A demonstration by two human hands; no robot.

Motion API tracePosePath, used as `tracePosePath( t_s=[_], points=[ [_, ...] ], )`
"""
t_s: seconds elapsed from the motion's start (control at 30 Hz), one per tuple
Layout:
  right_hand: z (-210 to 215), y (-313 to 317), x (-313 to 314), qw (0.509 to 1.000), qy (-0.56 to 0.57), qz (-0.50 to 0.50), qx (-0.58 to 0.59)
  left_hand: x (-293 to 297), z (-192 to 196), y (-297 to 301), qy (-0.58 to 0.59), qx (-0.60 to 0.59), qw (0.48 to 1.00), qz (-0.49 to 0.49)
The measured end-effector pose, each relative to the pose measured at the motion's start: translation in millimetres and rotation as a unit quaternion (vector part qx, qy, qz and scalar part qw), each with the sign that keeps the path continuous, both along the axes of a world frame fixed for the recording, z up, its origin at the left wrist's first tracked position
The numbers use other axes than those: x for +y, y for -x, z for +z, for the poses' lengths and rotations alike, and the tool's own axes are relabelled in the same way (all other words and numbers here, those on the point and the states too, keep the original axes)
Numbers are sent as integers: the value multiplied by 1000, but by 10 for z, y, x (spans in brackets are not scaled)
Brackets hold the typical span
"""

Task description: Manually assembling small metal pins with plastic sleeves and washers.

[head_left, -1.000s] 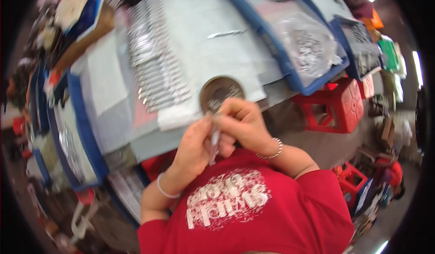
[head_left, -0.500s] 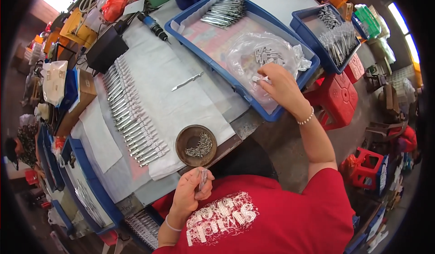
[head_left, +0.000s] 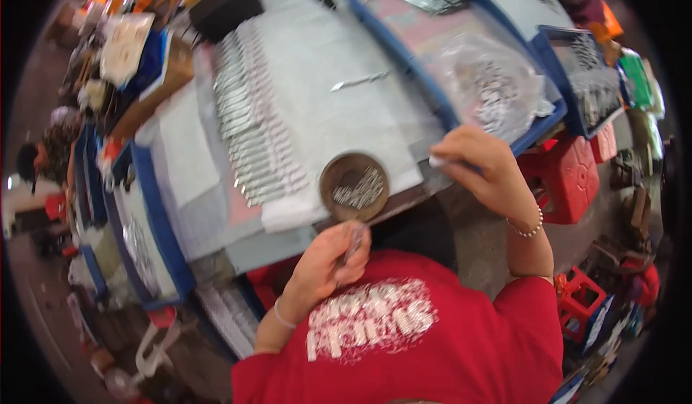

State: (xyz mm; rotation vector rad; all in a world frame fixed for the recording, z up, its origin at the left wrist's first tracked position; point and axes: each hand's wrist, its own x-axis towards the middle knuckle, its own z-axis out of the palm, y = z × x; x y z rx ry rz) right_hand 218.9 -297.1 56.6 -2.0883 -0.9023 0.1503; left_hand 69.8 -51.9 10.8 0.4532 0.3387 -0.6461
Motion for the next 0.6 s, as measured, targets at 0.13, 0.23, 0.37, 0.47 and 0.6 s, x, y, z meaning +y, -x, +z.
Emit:
tracePosePath(
  t_s=[0.13,0.23,0.37,0.47,0.6],
  points=[
    [-83,405,444,984,-71,104,127,5,24,-25,72,-2,997,-25],
    [-153,493,627,971,-73,115,195,52,70,43,95,-2,995,-24],
    [-146,536,799,965,-77,148,200,141,30,210,112,22,993,-16],
    [-123,541,899,965,-64,185,174,200,19,314,131,42,990,-3],
    [-29,521,1009,963,-51,254,68,240,49,395,126,37,991,-1]
  ],
)
